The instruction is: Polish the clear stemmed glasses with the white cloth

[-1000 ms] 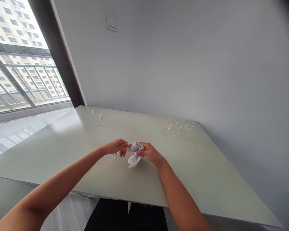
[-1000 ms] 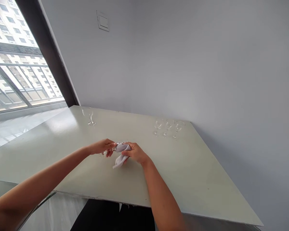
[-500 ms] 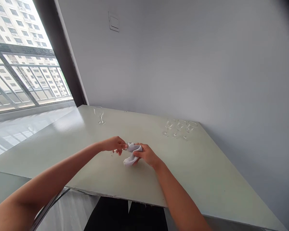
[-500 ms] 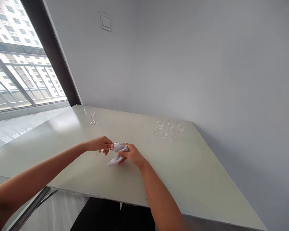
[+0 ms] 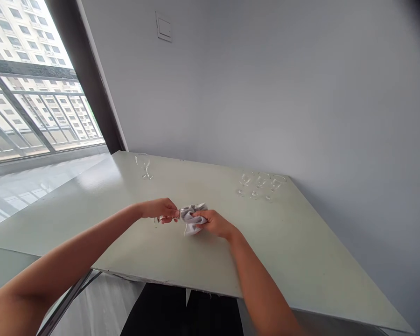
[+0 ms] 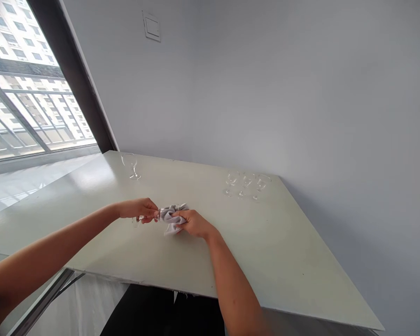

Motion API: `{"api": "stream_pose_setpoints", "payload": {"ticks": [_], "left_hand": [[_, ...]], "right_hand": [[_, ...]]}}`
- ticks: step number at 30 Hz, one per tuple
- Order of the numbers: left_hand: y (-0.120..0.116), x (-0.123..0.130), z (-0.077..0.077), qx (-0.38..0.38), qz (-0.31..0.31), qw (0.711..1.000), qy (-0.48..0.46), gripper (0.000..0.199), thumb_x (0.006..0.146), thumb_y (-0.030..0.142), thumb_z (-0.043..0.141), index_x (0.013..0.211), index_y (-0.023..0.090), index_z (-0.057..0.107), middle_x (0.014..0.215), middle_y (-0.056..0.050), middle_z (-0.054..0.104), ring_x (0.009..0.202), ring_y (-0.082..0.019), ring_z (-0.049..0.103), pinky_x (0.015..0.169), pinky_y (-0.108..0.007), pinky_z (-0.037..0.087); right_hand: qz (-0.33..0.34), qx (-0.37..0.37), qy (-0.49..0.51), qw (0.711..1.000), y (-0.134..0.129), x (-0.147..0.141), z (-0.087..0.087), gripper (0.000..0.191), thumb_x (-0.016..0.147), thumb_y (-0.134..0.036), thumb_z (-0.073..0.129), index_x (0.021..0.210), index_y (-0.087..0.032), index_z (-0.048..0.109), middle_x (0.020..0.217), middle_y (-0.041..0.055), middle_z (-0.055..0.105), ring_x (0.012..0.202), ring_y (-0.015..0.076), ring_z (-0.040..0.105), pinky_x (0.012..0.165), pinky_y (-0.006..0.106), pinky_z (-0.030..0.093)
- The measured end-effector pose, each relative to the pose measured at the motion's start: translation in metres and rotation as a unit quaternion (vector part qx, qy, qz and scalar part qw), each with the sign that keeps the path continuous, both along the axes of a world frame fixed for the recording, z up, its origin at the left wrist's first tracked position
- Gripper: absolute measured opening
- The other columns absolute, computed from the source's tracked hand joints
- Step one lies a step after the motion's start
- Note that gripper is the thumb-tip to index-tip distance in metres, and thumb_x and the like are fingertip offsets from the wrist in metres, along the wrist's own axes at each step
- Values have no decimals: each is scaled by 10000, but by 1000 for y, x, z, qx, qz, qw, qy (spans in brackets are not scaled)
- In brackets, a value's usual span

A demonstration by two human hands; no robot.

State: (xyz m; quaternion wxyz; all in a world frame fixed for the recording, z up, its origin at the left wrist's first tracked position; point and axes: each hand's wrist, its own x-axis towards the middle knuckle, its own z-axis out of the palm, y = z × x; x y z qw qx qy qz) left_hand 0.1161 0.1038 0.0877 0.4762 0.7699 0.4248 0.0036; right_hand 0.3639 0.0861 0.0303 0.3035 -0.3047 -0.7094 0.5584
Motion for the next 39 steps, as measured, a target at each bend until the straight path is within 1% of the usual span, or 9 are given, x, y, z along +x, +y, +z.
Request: {"api": "stream_pose_setpoints", "payload": {"ticks": [6, 12, 15, 18, 23, 27, 30, 35, 39], "left_hand": [[14, -20, -15, 80, 157, 984, 18, 411, 746, 562, 453, 746, 199, 645, 606, -8, 571, 573, -130, 514, 520, -221, 340], [3, -3, -19, 301, 84, 943, 117, 324, 802, 379, 401, 609, 192, 581, 572, -5, 574, 515, -122, 494, 501, -235, 292], [-12, 13, -17, 400, 4, 910, 113, 340, 831, 354, 398, 594, 179, 567, 554, -16, 565, 523, -129, 495, 521, -249, 286], [-20, 24, -16, 425, -24, 902, 74, 339, 868, 401, 376, 767, 201, 630, 652, -18, 623, 601, -135, 550, 578, -246, 324], [-18, 45, -22, 402, 81, 912, 21, 317, 883, 404, 348, 957, 248, 615, 729, 3, 640, 659, -137, 568, 586, -235, 349], [-16, 68, -32, 372, 184, 910, -24, 341, 863, 355, 390, 1185, 282, 479, 749, 26, 624, 669, -149, 561, 608, -245, 369], [-17, 87, -41, 363, 249, 895, -72, 349, 856, 349, 400, 1193, 287, 464, 836, -1, 600, 709, -159, 551, 636, -265, 394], [-17, 112, -50, 436, 373, 807, -141, 319, 785, 213, 507, 1092, 279, 560, 1207, -85, 460, 1060, -240, 450, 897, -412, 362], [-15, 112, -42, 293, 377, 848, -229, 249, 782, 230, 516, 1011, 262, 611, 1321, -55, 428, 1214, -265, 355, 993, -451, 281]], "right_hand": [[-232, 163, -23, 959, 16, 20, -2, 298, 804, -327, 540, 1073, -244, 636, 996, 49, 664, 934, 220, 587, 821, 391, 442], [-128, 417, -169, 884, -17, -24, 9, 398, 858, -396, 472, 1236, -277, 514, 1342, 32, 455, 1254, 264, 349, 1070, 495, 140], [-158, 341, -113, 920, -17, -32, 10, 363, 888, -355, 413, 1210, -247, 539, 1263, 51, 530, 1192, 237, 424, 1038, 450, 241], [-189, 88, 39, 977, -3, -21, 7, 339, 859, -430, 442, 1017, -213, 650, 1074, 61, 633, 1021, 228, 548, 888, 388, 408], [-234, -283, 307, 878, 13, -8, -1, 302, 758, -469, 565, 817, -185, 648, 795, 33, 670, 819, 217, 608, 731, 347, 481], [-263, -281, 382, 840, 11, -16, -2, 344, 786, -517, 490, 934, -229, 606, 932, 24, 665, 914, 214, 600, 747, 346, 492], [-263, -237, 376, 856, 4, -27, -3, 409, 817, -547, 410, 1016, -231, 575, 1073, 41, 627, 1012, 217, 570, 783, 351, 485], [-246, -166, 299, 907, -6, -40, -11, 430, 800, -550, 446, 1063, -227, 555, 1100, 57, 609, 1028, 217, 554, 764, 332, 482], [-213, -165, 289, 919, -3, -34, -11, 396, 784, -535, 483, 1020, -227, 563, 975, 50, 639, 934, 211, 585, 710, 325, 485]]}}
